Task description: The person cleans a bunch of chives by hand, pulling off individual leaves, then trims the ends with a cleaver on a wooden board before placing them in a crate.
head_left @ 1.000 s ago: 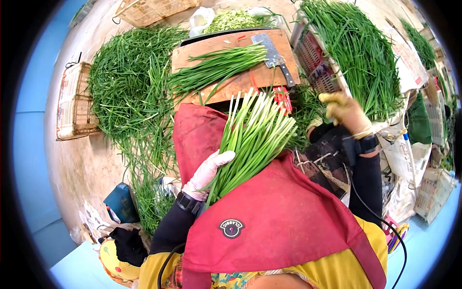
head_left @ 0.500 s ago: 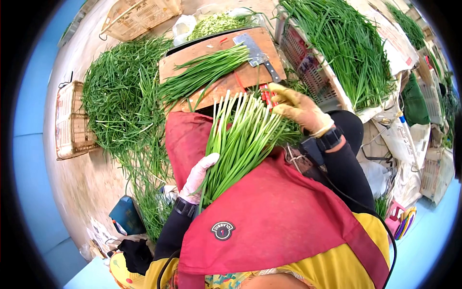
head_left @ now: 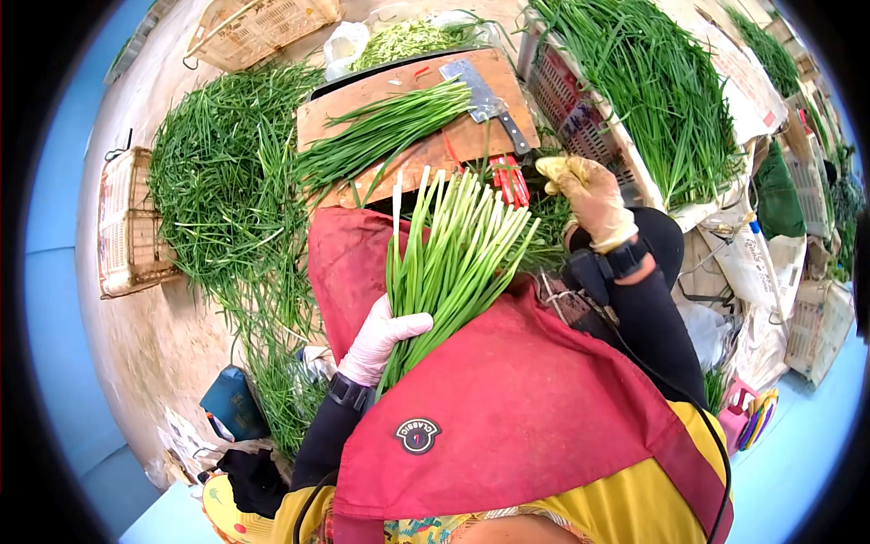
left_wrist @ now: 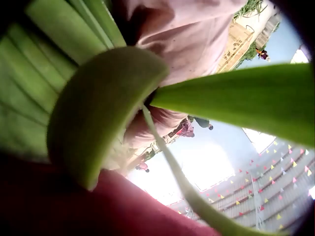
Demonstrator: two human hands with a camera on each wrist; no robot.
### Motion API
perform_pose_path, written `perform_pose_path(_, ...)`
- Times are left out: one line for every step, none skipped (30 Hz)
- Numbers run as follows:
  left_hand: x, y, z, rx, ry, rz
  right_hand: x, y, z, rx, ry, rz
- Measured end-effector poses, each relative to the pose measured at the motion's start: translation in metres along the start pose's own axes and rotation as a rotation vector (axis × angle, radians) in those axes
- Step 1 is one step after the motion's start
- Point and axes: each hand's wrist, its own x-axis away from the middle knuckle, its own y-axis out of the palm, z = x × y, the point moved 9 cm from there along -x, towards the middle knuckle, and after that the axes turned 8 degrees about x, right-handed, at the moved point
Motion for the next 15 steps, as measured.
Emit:
perform_pose_path(0.0, -0.002, -0.001, -0.008, -0.002, 0.008, 0.007, 0.0, -0.009, -0.031, -0.01, -0.021)
perform_pose_path(0.0, -0.003, -0.001, -0.007, -0.001, 0.008, 0.008, -0.003, -0.014, 0.082, -0.138, -0.039)
perform_pose_path(-0.001, -0.004, -0.001, -0.008, -0.009, 0.014, 0.009, -0.003, -0.029, 0.197, -0.269, -0.055)
perform_pose_path(-0.002, -0.004, -0.001, -0.01, -0.016, 0.019, 0.009, -0.002, -0.025, 0.083, -0.172, -0.077)
perform_pose_path(-0.002, -0.003, -0.001, -0.014, -0.013, 0.015, 0.011, 0.001, -0.023, -0.033, -0.075, -0.099)
perform_pose_path(-0.002, 0.0, -0.003, 0.088, -0.043, 0.002, 0.008, 0.007, -0.018, -0.194, -0.028, -0.141)
perform_pose_path(-0.002, 0.003, -0.005, 0.189, -0.072, -0.01, 0.007, 0.01, -0.016, -0.197, -0.001, -0.119)
perform_pose_path(-0.002, 0.004, -0.003, 0.184, -0.066, -0.01, 0.006, 0.015, -0.027, -0.129, -0.1, -0.13)
perform_pose_path(-0.001, 0.004, -0.004, 0.189, -0.083, 0.003, 0.007, 0.02, -0.039, -0.062, -0.195, -0.141)
perform_pose_path(0.0, 0.004, -0.006, 0.195, -0.105, 0.018, 0.004, 0.023, -0.059, 0.15, -0.34, -0.15)
perform_pose_path(0.001, 0.005, -0.006, 0.193, -0.108, 0.018, 0.001, 0.034, -0.064, 0.077, -0.332, -0.187)
perform_pose_path(0.0, 0.005, -0.007, 0.14, -0.111, 0.027, -0.001, 0.044, -0.074, 0.113, -0.32, -0.206)
perform_pose_path(-0.001, 0.006, -0.007, 0.086, -0.113, 0.033, -0.002, 0.053, -0.086, 0.151, -0.308, -0.224)
perform_pose_path(-0.002, 0.009, -0.007, 0.082, -0.113, 0.027, -0.004, 0.067, -0.087, 0.124, -0.217, -0.329)
perform_pose_path(-0.002, 0.012, -0.006, 0.076, -0.105, 0.026, -0.007, 0.079, -0.09, 0.255, -0.359, -0.353)
